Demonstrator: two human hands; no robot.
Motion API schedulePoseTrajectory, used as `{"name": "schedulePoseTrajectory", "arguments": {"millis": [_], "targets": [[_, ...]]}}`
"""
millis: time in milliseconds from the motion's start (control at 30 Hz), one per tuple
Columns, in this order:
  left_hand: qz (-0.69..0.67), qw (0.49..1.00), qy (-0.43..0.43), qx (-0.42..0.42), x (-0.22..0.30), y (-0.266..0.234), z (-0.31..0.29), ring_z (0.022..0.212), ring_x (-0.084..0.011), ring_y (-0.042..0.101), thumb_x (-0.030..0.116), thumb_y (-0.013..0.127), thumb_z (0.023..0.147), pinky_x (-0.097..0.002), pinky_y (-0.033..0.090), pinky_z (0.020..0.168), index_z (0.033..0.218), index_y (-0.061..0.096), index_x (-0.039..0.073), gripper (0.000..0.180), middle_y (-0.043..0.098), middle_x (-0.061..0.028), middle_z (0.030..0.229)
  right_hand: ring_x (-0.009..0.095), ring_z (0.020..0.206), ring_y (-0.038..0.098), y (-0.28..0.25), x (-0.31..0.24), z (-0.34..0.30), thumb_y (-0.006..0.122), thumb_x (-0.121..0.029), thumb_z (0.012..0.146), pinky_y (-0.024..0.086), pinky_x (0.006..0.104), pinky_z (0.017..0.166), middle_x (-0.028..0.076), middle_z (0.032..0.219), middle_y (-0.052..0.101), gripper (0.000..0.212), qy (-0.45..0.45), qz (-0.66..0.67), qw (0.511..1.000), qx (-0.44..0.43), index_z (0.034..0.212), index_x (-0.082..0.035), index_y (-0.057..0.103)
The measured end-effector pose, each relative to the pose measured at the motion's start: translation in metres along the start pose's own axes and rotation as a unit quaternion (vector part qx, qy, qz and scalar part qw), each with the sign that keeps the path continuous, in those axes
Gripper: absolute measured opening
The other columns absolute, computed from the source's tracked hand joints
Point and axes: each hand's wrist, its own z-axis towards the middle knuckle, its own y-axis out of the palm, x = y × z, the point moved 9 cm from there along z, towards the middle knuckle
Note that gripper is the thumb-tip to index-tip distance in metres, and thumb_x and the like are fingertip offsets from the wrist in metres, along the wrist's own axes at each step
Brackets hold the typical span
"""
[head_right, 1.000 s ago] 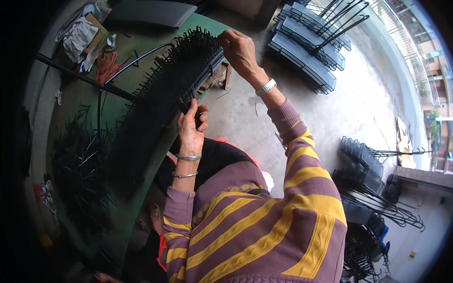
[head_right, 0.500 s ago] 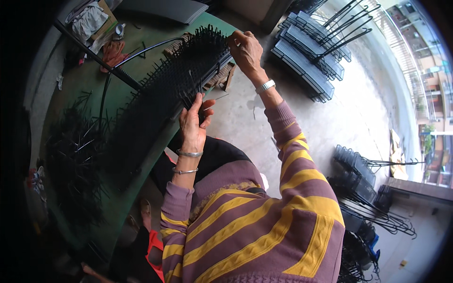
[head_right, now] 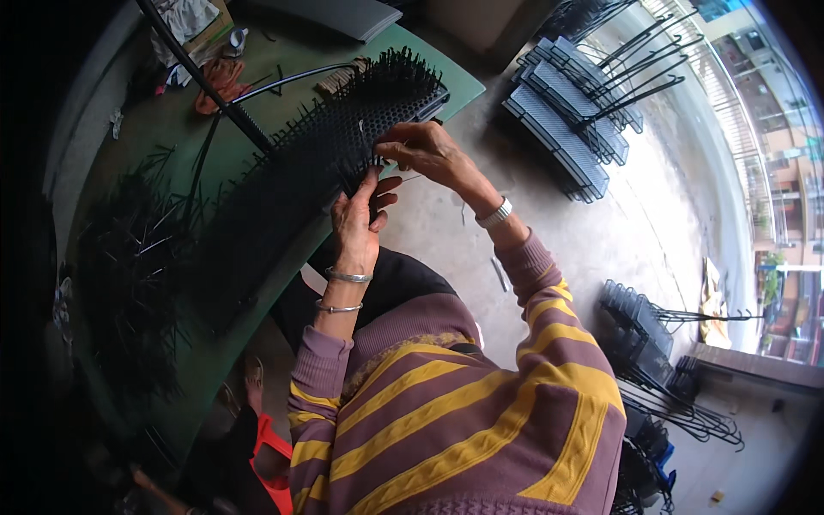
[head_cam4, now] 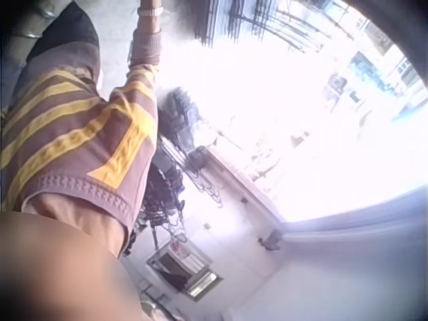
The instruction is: Manually inserting metal wires or pins into a base frame to assemble industrial components.
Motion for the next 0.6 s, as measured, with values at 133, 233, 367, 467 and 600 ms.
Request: {"name": "schedulePoseTrajectory", "arguments": {"millis": [133, 233, 367, 467, 600], "targets": [[0.022, 1.0, 0.006, 0.011, 0.003, -0.006, 0.002, 0.063, -0.0063, 0.062, 0.029, 0.07, 0.088, -0.0162, 0.025, 0.042, 0.099, 0.063, 0.012, 0.021, 0.072, -0.004, 0.084, 0.01, 0.073, 0.058, 0.009, -0.002, 0.006, 0.064, -0.022, 0.09, 0.05, 0.0255, 0.066, 0.004, 0.082, 0.064, 0.026, -0.012, 0.04, 0.999, -0.024, 0.101, 0.001, 0.066], [0.062, 0.998, 0.017, 0.003, 0.007, -0.011, 0.002, 0.064, -0.0066, 0.063, 0.03, 0.07, 0.088, -0.0167, 0.025, 0.042, 0.097, 0.063, 0.012, 0.021, 0.072, -0.0037, 0.085, 0.011, 0.073, 0.061, 0.014, 0.006, 0.015, 0.065, -0.02, 0.089, 0.051, 0.0241, 0.066, 0.005, 0.082, 0.064, 0.024, 0.022, 0.096, 0.993, -0.073, 0.099, 0.001, 0.064], [0.06, 0.998, 0.027, 0.009, 0.006, -0.016, 0.005, 0.066, -0.0088, 0.065, 0.031, 0.068, 0.089, -0.018, 0.025, 0.041, 0.096, 0.063, 0.011, 0.023, 0.072, -0.0046, 0.086, 0.013, 0.075, 0.065, 0.022, 0.006, 0.02, 0.063, -0.02, 0.09, 0.053, 0.025, 0.067, 0.005, 0.082, 0.066, 0.022, 0.034, 0.073, 0.988, -0.131, 0.093, 0.001, 0.063], [-0.021, 0.999, 0.024, 0.012, 0.007, -0.022, 0.01, 0.072, -0.0153, 0.068, 0.032, 0.067, 0.09, -0.0183, 0.028, 0.041, 0.097, 0.062, 0.004, 0.029, 0.071, -0.0093, 0.089, 0.013, 0.075, 0.066, 0.011, -0.01, 0.024, 0.061, -0.018, 0.091, 0.054, 0.025, 0.066, 0.006, 0.081, 0.068, 0.019, -0.033, 0.13, 0.984, -0.116, 0.095, 0.001, 0.062], [-0.021, 0.999, 0.015, 0.043, 0.005, -0.03, 0.016, 0.074, -0.0179, 0.069, 0.029, 0.065, 0.092, -0.0202, 0.029, 0.042, 0.097, 0.062, 0.006, 0.024, 0.071, -0.0107, 0.09, 0.016, 0.077, 0.068, -0.025, -0.027, 0.04, 0.058, -0.011, 0.091, 0.054, 0.0264, 0.07, 0.008, 0.082, 0.067, 0.014, -0.065, 0.051, 0.994, 0.07, 0.095, 0.003, 0.059]]}}
